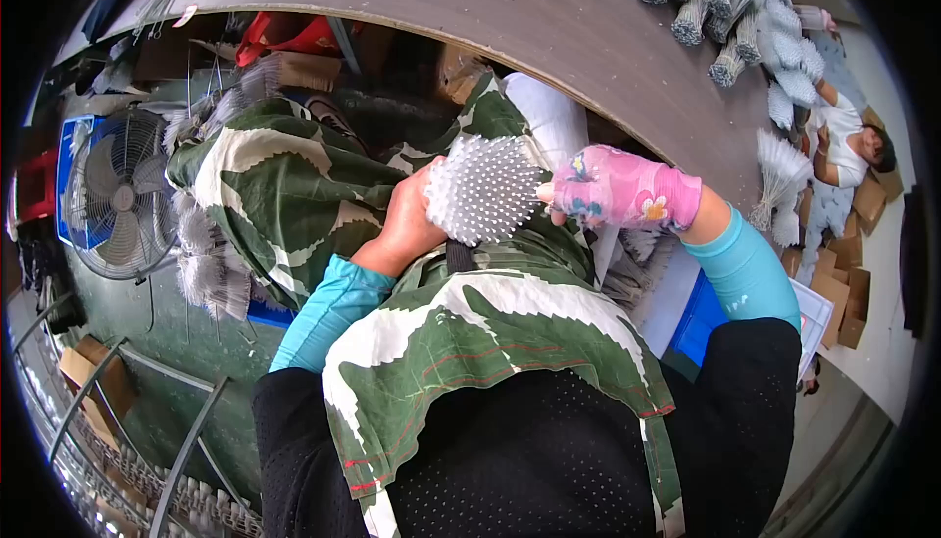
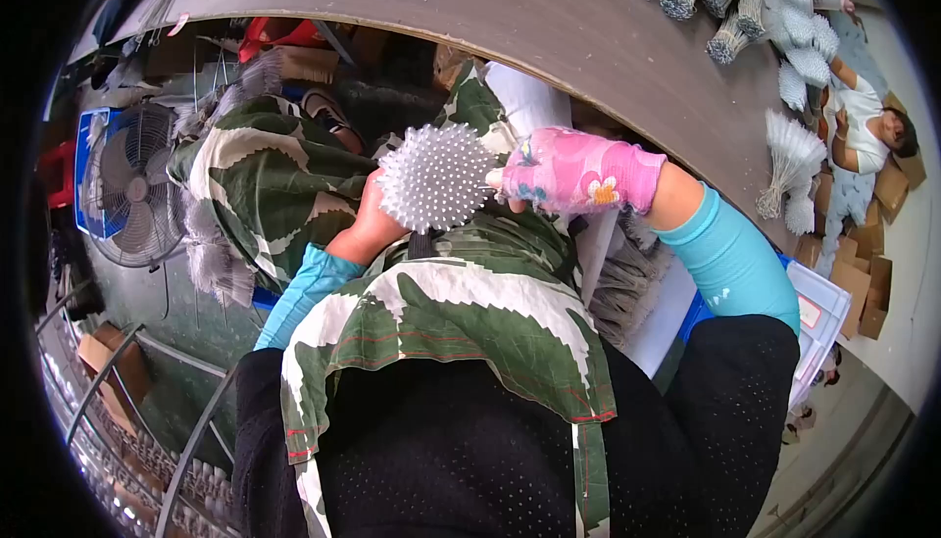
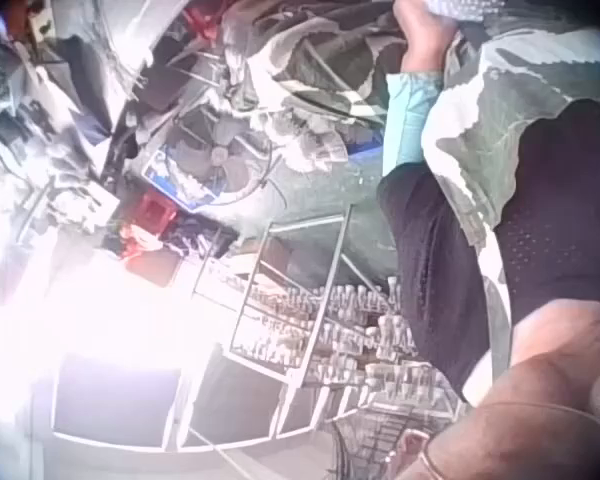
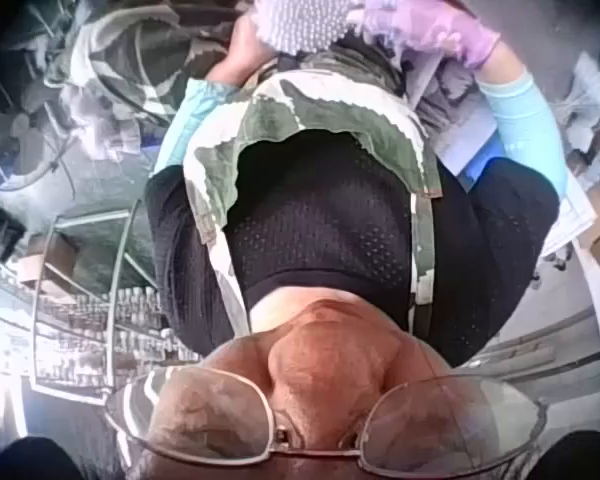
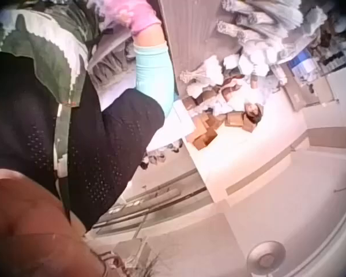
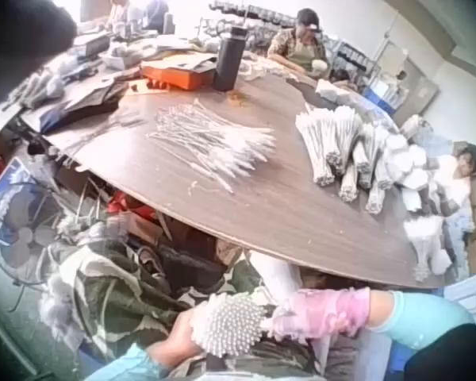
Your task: The person assembles bundles of synthetic bristles using wire, then trims the bundles with wire cutters and scissors.
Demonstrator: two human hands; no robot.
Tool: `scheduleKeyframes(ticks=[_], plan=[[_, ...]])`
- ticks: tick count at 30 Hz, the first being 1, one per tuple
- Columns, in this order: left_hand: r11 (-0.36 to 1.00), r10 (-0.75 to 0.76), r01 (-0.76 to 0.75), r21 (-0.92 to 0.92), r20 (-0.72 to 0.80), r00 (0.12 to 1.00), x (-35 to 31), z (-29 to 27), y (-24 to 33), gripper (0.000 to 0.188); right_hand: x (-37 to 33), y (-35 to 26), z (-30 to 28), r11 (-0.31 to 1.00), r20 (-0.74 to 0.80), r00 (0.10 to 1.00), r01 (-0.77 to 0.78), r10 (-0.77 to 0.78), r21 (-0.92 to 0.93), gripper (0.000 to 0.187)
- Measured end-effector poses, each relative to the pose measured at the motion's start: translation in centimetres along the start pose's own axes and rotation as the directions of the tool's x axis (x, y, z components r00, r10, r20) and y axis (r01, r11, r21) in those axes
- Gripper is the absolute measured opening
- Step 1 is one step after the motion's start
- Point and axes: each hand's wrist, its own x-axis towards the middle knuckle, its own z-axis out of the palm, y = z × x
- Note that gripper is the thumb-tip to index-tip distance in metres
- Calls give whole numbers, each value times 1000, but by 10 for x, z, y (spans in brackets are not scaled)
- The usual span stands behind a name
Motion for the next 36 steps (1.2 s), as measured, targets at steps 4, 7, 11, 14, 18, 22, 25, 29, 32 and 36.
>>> scheduleKeyframes(ticks=[4,7,11,14,18,22,25,29,32,36], plan=[[1000,-16,16,4,10,1000,0,-4,2,29,-5,-2,-5,1000,29,999,24,-24,1,42],[999,-27,27,-37,-2,1000,0,-3,-1,29,-9,-3,-2,998,6,998,59,-59,-14,42],[998,-24,23,-52,-8,1000,0,-3,0,30,-12,-12,0,999,11,999,36,-36,1,44],[991,-37,32,-130,-31,999,-2,0,-5,31,-13,-11,5,997,-38,996,83,-83,-11,43],[1000,6,-6,-2,-9,1000,0,-1,-2,31,-15,-14,3,992,-65,992,101,-106,-70,43],[998,-11,10,-59,-20,1000,0,0,1,31,-11,-14,5,991,-64,993,95,-101,-99,42],[998,40,-39,48,-19,999,0,0,2,32,-9,-13,8,995,-61,995,70,-74,-66,42],[1000,0,1,28,-29,1000,-1,2,-8,34,-4,-9,9,990,-89,990,97,-106,-100,42],[995,32,-31,93,-5,999,-1,1,-5,35,-9,-12,11,993,-64,993,99,-103,-61,40],[992,65,-64,105,-9,998,1,0,0,35,-15,-15,18,949,-41,967,238,-251,-207,37]])
